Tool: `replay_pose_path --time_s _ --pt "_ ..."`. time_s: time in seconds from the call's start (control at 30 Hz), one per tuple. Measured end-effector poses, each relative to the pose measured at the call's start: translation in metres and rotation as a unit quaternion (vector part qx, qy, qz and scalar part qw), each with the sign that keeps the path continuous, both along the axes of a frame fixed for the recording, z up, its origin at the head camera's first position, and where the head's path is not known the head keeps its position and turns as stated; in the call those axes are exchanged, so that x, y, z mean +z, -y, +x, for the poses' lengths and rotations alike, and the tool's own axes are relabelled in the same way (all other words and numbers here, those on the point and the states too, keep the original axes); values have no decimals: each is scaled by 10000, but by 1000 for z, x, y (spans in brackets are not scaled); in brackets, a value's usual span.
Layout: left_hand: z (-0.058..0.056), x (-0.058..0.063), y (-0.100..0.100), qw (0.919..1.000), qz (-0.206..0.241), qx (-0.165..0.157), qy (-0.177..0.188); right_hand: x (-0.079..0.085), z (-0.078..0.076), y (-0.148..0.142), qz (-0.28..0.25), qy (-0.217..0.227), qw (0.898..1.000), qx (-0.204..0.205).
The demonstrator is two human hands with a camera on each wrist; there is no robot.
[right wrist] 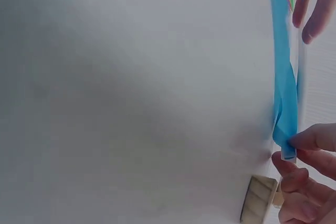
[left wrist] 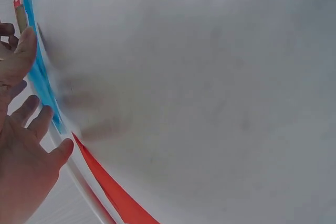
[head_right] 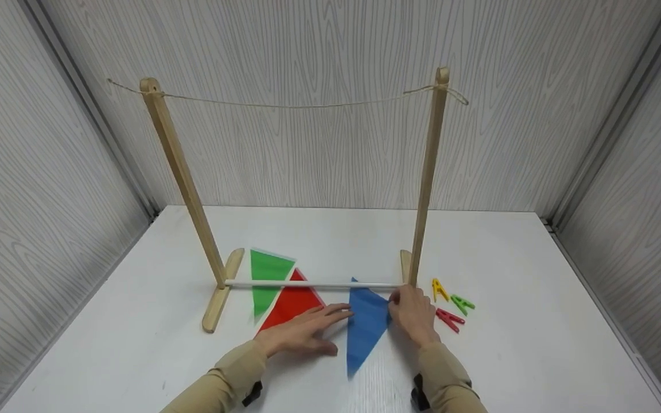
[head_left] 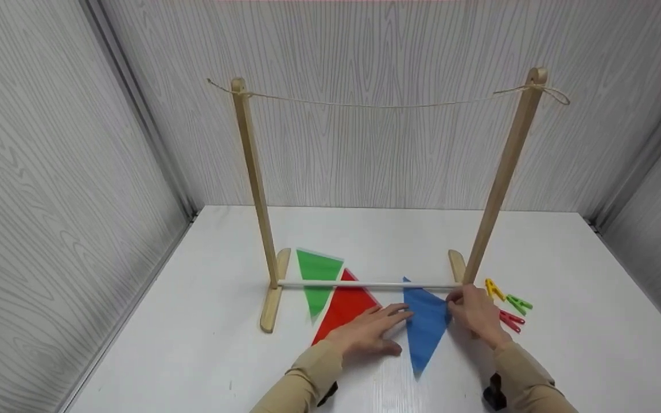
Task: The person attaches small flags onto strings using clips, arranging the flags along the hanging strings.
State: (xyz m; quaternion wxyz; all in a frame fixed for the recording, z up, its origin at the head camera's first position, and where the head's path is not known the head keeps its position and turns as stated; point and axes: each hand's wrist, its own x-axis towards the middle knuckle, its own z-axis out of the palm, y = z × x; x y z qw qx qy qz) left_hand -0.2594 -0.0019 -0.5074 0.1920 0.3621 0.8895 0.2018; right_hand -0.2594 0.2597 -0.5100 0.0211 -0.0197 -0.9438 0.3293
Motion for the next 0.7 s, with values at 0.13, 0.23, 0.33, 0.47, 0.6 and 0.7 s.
replay_pose_path --time_s 0.13,0.23,0.33,0.47,0.6,0.7 --pt "-3 0 2 9994 260 179 163 4 2 -3 195 -193 9996 -51" --pt "-5 0 3 9991 354 214 100 8 2 -5 376 -513 9979 -112" --pt "-7 0 5 9989 428 185 -73 11 1 -6 392 -906 9950 -149" --pt "-8 0 6 9969 675 245 -328 14 0 -6 85 -1244 9922 -48" --pt "-8 0 8 9924 1031 567 -357 13 0 -7 -256 -1409 9894 228" --pt "-8 1 9 9887 1249 810 -202 11 -1 -6 -477 -1510 9866 394"
